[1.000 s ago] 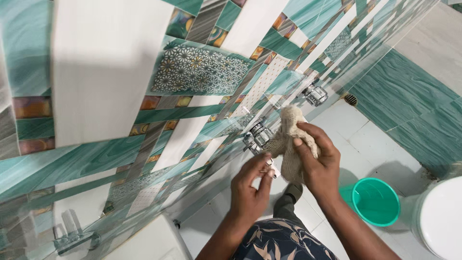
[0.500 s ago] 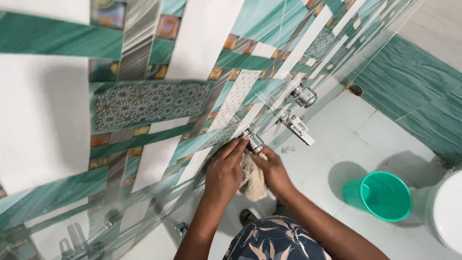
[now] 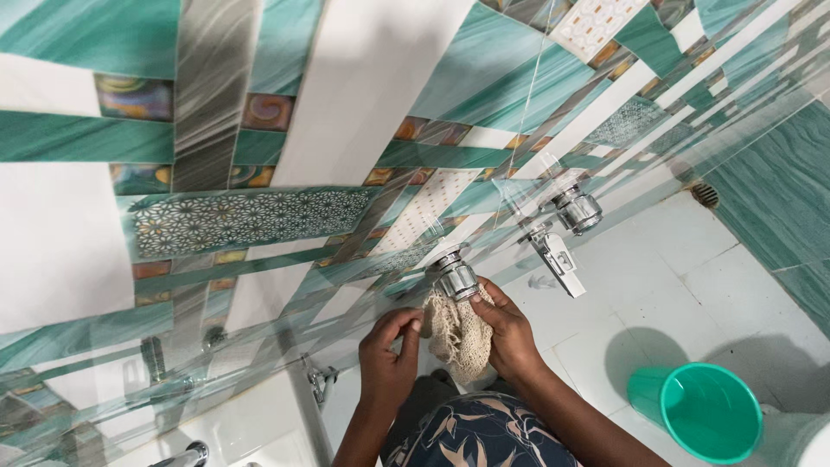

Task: The person wipes a small white sink and multiple chrome faucets and fixtures with a cloth.

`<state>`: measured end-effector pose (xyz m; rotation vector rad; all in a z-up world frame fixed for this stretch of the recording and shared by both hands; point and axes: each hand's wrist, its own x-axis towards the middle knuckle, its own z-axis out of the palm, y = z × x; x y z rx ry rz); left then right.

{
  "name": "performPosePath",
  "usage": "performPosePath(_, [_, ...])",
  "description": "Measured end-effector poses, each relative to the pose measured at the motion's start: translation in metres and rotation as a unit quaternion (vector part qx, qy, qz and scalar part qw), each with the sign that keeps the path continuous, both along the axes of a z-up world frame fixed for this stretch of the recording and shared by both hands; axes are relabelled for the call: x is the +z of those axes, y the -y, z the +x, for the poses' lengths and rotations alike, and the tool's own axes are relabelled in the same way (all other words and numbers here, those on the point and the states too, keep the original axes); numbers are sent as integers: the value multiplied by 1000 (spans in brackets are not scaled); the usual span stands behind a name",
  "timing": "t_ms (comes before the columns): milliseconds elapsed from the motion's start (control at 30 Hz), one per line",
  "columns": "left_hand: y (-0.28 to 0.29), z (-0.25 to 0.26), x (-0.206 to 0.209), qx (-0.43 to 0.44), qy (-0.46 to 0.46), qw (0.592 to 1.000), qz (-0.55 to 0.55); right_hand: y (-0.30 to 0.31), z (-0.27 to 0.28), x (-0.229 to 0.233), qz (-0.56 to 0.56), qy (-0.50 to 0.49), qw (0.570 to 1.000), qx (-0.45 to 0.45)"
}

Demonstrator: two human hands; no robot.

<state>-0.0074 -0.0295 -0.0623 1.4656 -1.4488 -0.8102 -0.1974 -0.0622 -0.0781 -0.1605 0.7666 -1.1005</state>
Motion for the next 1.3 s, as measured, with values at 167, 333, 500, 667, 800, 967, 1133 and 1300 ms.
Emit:
performPosePath(167, [-5,-19,-8,-54,-186,964,184,14,1,-13,-85,-116,988,-54])
performPosePath(333, [13,-26,-13,-167,-242,927,232,29,-15,0,-82,-155,974,-143])
performPosePath(500, [22,-15,-46,-230,-203,924,229,19,14,-38,-84,-204,967,-130])
performPosePath(667, [35,15,-52,-211,-212,919,256,1,33,-52,-183,-326,922,-101])
performPosePath(800, [45,15,-24,-299,-225,889,262,9,23,-22,-5,-202,950,-238])
performPosePath(967, [55,37,-32,-290,-164,897,292,16,49,-28,-81,-214,942,-244])
performPosePath(1133, [56,63,-69,-304,-148,888,312,-4,65,-36,-82,-281,951,-95])
performPosePath(1300, [63,53,-45,-311,-149,866,362,4,57,-28,-54,-221,949,-218])
